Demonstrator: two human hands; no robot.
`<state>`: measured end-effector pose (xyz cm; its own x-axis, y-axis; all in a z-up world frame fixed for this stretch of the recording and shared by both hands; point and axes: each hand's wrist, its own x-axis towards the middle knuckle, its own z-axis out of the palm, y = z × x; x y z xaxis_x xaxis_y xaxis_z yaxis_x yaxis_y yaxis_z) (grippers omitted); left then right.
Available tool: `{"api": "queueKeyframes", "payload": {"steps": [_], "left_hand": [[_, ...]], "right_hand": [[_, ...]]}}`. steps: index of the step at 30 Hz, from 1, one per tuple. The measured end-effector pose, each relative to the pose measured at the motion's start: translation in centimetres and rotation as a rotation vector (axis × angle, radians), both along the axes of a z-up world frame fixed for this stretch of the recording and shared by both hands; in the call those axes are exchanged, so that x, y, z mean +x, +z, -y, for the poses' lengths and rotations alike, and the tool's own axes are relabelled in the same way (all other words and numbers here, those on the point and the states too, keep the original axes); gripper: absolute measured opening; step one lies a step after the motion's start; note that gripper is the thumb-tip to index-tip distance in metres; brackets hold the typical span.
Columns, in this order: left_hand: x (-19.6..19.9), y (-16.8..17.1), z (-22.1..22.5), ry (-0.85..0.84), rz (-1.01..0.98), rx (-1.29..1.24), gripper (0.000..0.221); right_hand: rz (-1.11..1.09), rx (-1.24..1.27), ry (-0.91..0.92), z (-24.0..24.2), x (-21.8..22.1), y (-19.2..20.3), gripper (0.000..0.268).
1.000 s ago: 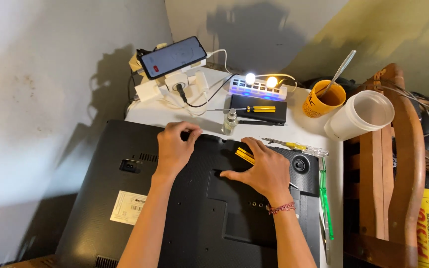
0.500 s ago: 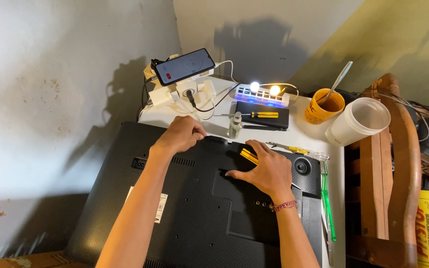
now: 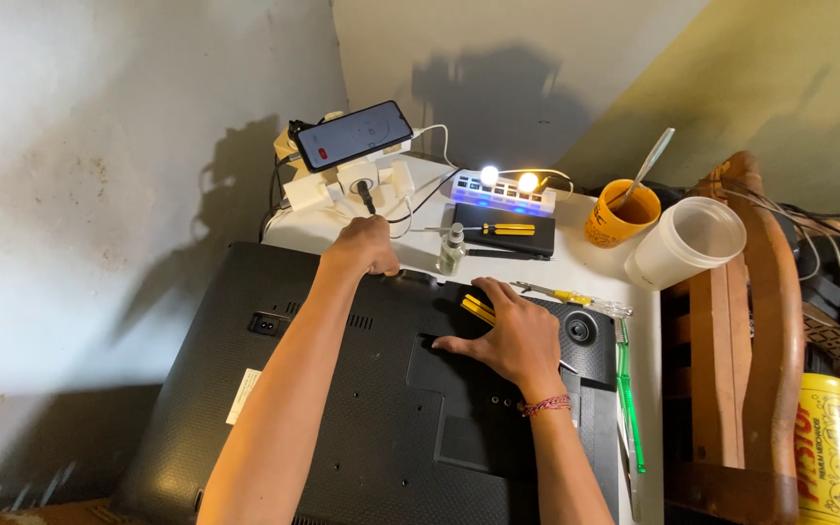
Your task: Cleaning the exterior and prying open the back panel of a television set using a screwdriver, cleaning spray, and a cloth.
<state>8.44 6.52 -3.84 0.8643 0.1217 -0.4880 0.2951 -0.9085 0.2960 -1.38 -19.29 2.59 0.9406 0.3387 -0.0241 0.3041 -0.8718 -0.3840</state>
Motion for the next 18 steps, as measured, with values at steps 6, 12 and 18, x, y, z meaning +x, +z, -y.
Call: {"api": "queueKeyframes", "payload": {"steps": [6,12,18], "left_hand": [[-1.0,3.6,1.6,-0.031,-0.017,0.124,0.041],[-1.3,5.5,2.4,-0.064,-0.061,0.201,0.053],[0.1,3.0,1.2,-0.080,-0.078,0.169,0.060]], "right_hand": [[-0.037,0.003,0.004,0.1,0.2,-0.1,0.097],[-0.058,0.026,0.007,0.2,0.0,0.4,0.097],[-0.033,0.028,0.016,0.3,0.0,-0.1,0.099]]}}
